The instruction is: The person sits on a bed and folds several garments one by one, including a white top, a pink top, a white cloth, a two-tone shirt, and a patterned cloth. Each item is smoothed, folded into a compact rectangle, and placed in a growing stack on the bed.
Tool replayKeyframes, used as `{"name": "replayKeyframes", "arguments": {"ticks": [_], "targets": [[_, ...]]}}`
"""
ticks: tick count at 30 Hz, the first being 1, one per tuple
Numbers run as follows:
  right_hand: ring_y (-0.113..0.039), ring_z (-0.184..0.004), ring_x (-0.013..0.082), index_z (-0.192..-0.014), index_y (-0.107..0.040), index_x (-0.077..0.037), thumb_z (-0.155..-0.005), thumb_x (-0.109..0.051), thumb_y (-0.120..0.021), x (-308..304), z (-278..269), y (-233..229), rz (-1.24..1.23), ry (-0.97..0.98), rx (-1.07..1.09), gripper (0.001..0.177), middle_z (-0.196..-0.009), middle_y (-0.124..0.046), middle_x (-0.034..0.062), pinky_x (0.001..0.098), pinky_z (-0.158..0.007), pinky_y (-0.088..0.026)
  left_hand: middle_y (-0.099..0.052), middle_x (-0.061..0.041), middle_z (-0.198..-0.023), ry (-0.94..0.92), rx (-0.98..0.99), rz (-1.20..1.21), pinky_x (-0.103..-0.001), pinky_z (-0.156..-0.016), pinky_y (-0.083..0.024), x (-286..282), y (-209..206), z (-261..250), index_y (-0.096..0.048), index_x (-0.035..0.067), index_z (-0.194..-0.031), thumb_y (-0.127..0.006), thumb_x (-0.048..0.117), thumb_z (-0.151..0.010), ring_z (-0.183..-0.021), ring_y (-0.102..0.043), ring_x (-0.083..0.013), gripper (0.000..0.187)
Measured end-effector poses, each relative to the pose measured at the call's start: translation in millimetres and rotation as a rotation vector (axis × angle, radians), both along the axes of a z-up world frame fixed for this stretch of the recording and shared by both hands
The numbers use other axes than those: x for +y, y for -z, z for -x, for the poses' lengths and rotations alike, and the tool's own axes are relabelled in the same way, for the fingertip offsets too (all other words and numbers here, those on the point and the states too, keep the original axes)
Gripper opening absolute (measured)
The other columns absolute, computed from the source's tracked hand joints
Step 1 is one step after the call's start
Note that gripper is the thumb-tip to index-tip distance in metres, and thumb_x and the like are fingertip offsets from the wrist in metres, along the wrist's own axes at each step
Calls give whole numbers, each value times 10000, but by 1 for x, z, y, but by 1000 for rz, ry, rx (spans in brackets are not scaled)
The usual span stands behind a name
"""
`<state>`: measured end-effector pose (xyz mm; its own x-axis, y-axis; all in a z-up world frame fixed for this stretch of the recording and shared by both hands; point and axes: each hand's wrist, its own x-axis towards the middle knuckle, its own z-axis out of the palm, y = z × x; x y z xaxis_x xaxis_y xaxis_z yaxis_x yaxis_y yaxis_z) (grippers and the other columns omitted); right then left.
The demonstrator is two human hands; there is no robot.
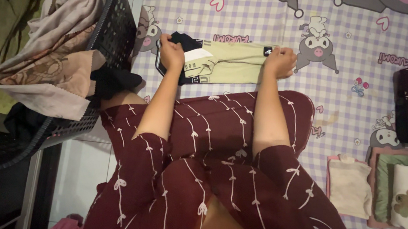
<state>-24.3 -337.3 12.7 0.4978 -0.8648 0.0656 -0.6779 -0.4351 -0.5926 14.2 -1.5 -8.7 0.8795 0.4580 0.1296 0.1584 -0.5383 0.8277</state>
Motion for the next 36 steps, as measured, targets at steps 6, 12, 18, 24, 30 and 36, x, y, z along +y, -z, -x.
{"name": "replayKeyframes", "arguments": {"ticks": [6, 12, 18, 24, 30, 36], "targets": [[-554, -1177, 282, -1134, -603, -164, -852, -400, -734, 7, 4, 4, 127, -27, -16, 390, -1210, -614, 46, 527, -940, -425, -635, -139, -1070, 79, -321, -336, -478, -828, -484, -16, -28, 23, -568, 83, -1127, -703, 96, -809, -1019, -599, -366, 345], [-591, -1147, 316, -1173, -604, -64, -839, -620, -712, 19, 15, -4, 119, -15, 235, 658, -1204, -631, 123, 520, -950, -435, -557, -130, -1377, 623, -191, -528, -554, -1042, -370, -78, -36, 53, -580, 83, -1303, -618, 210, -928, -1330, -474, -326, 398], [-642, -1086, 373, -1144, -669, -105, -874, -547, -699, 10, 15, 10, 88, -95, 189, 519, -1177, -670, 153, 522, -885, -499, -295, -78, -1649, 809, 13, -683, -627, -1216, -79, -101, -22, 73, -422, 200, -1552, -508, 459, -994, -1540, -159, -333, 622], [-684, -1004, 412, -1217, -649, -138, -909, -446, -666, 13, 11, 6, -8, -222, 36, 436, -1068, -734, 170, 524, -834, -531, -287, -94, -1661, 815, -69, -604, -638, -1214, -84, -90, -24, 74, -439, 172, -1545, -542, 418, -1002, -1550, -175, -347, 605], [-718, -955, 381, -1137, -616, -108, -913, -362, -708, 58, 5, -46, -50, -526, -250, 351, -1023, -743, 167, 484, -810, -554, -493, -154, -1578, 733, -280, 56, -473, -1212, -395, -46, -27, 68, -511, 120, -1485, -544, 358, -1060, -1485, -439, -365, 488], [-740, -968, 293, -1144, -593, -81, -922, -188, -733, 189, -4, -53, -300, -1032, -497, 284, -1036, -730, 132, 394, -803, -591, -658, -112, -1387, 482, 157, 1257, -383, -1011, -516, 31, -5, 44, -539, 87, -1453, -482, 426, -1051, -1227, -657, -244, 529]]}}
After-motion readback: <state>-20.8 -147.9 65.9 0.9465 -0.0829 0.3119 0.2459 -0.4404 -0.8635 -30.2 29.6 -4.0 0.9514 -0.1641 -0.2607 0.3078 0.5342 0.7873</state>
